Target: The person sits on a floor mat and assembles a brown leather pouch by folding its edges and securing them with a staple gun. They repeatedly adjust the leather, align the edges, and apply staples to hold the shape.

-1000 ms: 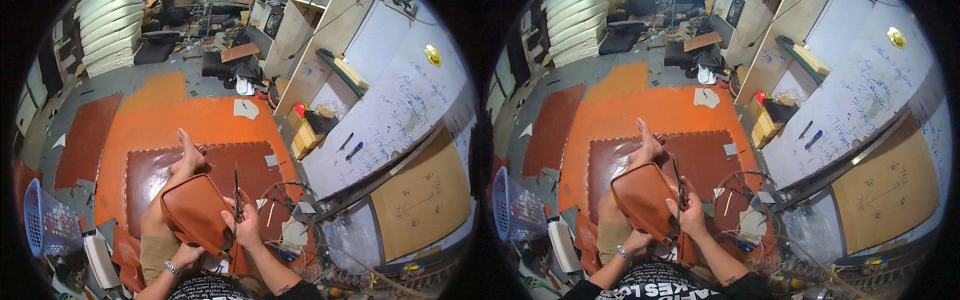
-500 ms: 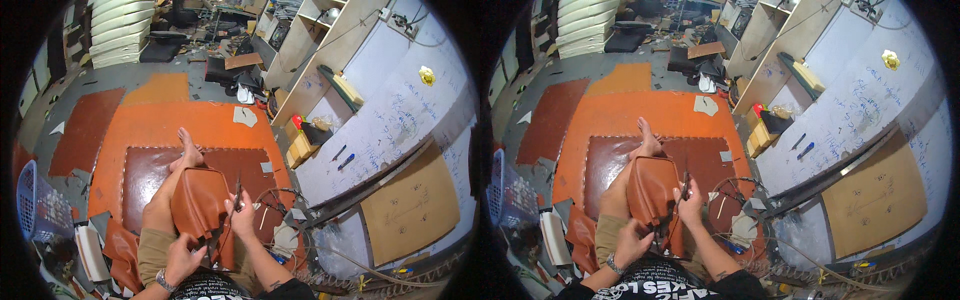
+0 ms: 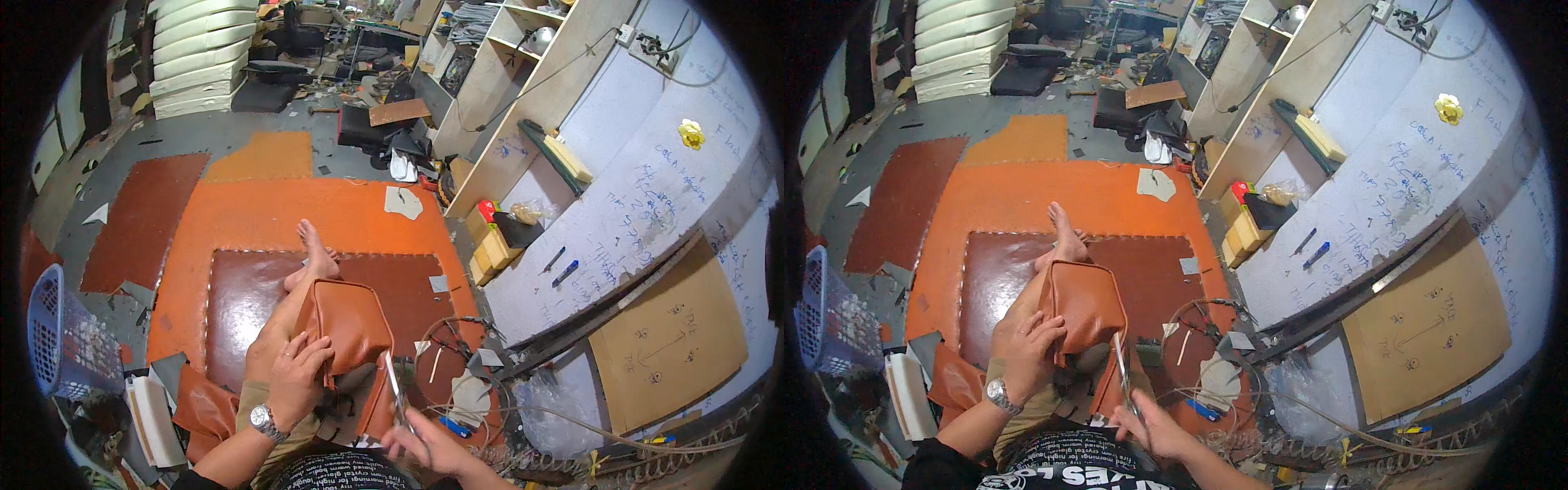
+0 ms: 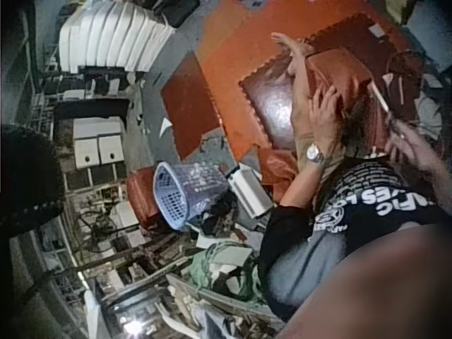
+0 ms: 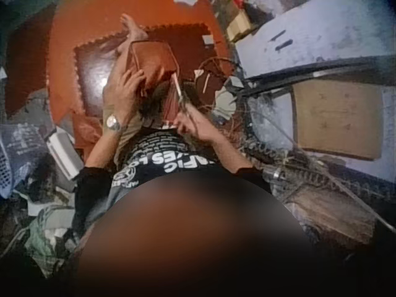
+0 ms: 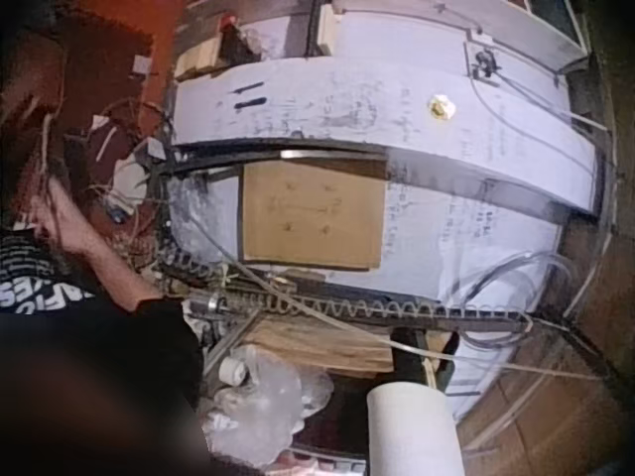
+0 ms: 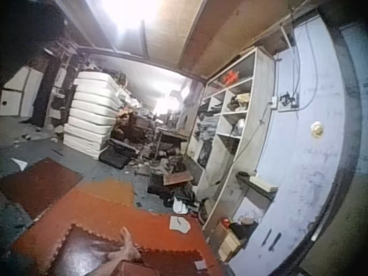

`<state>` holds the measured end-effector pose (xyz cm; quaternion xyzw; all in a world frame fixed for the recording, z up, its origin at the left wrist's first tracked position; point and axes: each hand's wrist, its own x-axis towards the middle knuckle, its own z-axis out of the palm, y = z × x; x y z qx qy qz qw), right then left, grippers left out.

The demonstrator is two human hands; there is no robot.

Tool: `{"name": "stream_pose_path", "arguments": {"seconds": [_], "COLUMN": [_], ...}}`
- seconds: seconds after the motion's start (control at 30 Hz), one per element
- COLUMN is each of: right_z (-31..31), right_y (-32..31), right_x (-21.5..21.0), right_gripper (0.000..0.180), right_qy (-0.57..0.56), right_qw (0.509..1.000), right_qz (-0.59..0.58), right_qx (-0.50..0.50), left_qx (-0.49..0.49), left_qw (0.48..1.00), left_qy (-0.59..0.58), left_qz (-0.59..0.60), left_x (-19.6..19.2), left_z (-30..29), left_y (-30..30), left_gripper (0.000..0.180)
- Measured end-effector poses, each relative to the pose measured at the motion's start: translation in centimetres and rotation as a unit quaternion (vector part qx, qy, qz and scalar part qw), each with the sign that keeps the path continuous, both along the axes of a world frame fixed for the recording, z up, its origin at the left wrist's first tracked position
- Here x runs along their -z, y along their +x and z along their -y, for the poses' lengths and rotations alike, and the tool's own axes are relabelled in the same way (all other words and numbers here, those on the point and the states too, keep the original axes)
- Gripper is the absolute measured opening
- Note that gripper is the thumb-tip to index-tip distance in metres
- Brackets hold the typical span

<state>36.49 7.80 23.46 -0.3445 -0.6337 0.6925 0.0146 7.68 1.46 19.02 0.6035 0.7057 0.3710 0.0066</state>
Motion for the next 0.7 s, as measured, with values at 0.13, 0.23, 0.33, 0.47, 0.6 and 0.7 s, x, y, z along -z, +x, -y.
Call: {"name": "stream_pose_path", "arguments": {"seconds": [0.13, 0.23, 0.33, 0.47, 0.6, 0.7], "right_z": [1.8, 1.7, 1.1, 1.5, 2.5, 3.5], "right_y": [0.4, -1.9, -5.1, -7.7, -8.3, -7.7], "right_x": [-1.4, -1.5, -0.2, 2.0, 2.3, 1.2], "right_gripper": [0.072, 0.078, 0.083, 0.076, 0.059, 0.046], "right_qy": [-0.392, -0.359, -0.285, -0.139, -0.126, -0.071], "right_qw": [0.919, 0.931, 0.957, 0.987, 0.988, 0.991], "right_qz": [0.004, 0.055, 0.053, 0.072, 0.037, 0.069], "right_qx": [0.03, 0.025, 0.006, 0.037, 0.084, 0.091], "left_qx": [-0.006, -0.007, -0.013, -0.034, -0.032, -0.028], "left_qw": [0.999, 0.997, 0.996, 0.994, 0.995, 0.995], "left_qy": [0.042, 0.071, 0.088, 0.091, 0.088, 0.086], "left_qz": [0.005, 0.011, 0.02, 0.043, 0.036, 0.043], "left_x": [-0.3, -0.2, 0.0, 0.0, -0.1, 0.1], "left_z": [0.1, 0.7, 1.6, 2.3, 2.9, 3.1], "left_y": [0.0, 0.8, 1.4, 1.8, 1.8, 2.0], "left_gripper": [0.041, 0.037, 0.031, 0.024, 0.021, 0.022]}}
